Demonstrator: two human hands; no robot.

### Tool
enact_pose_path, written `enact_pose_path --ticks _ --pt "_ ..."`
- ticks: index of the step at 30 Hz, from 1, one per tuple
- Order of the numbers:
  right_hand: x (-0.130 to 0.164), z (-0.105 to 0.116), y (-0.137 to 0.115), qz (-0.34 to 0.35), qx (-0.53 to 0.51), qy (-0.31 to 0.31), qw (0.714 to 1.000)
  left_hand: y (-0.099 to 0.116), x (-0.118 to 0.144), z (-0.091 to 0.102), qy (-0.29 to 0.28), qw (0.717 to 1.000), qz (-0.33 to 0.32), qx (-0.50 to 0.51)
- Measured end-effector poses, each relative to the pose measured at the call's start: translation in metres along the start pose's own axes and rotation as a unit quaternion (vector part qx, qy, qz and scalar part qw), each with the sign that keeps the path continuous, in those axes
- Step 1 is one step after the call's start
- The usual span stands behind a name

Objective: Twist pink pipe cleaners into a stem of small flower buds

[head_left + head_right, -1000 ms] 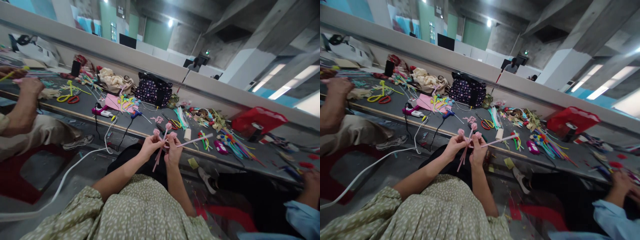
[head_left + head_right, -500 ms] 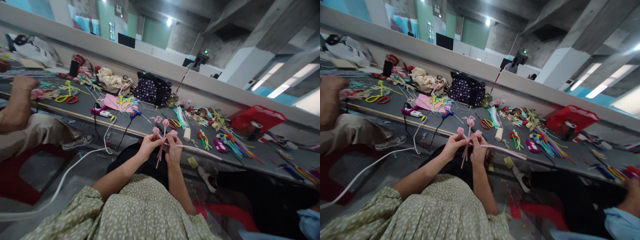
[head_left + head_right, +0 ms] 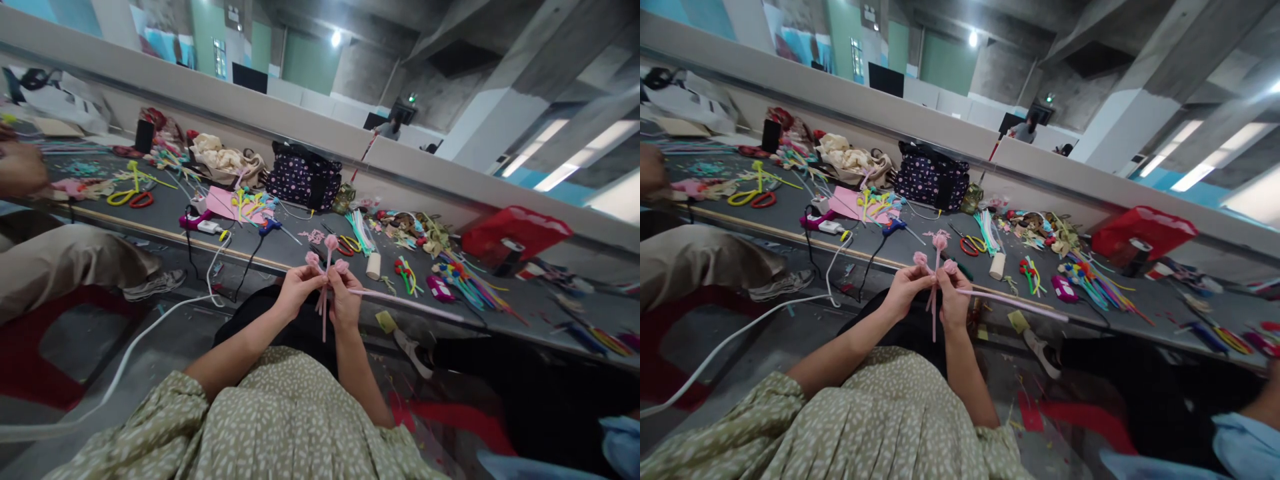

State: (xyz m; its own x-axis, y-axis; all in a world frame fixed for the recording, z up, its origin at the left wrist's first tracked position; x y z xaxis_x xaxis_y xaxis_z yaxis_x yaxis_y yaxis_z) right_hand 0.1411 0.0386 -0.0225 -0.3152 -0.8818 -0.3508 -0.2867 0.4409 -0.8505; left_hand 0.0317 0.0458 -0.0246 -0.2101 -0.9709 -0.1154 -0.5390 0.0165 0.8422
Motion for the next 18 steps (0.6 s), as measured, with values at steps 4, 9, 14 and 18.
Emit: enact_pose_path --ticks 4,9,14,18 --pt "0.002 -0.001 0.003 0.001 -0.010 0.034 0.999 0.002 -0.001 -0.001 -0.005 1.000 -0.004 -0.003" --pt "0.000 0.000 0.004 0.022 -0.012 0.036 0.999 0.002 -0.003 0.000 -0.003 1.000 -0.019 -0.014" --pt "0.001 0.004 0.003 0.052 0.005 -0.017 0.998 0.005 -0.007 0.005 0.005 0.998 -0.052 -0.017" --pt "0.005 0.010 0.009 0.064 0.026 -0.009 0.998 0.007 -0.012 0.011 0.006 0.995 -0.093 -0.045"
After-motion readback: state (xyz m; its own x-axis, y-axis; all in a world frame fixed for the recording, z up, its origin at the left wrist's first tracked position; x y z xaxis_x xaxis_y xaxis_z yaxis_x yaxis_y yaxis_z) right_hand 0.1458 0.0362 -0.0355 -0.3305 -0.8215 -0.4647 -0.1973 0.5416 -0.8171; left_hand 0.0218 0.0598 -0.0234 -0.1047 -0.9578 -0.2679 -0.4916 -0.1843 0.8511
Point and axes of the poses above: each hand's wrist, its own x-axis away from the middle knuckle, its own z-axis out of the back of the hand, y = z × x, the point moved 4 cm from there along -x, towards the middle knuckle, and after that the axes turned 4 degrees about z, right-handed, at the moved point
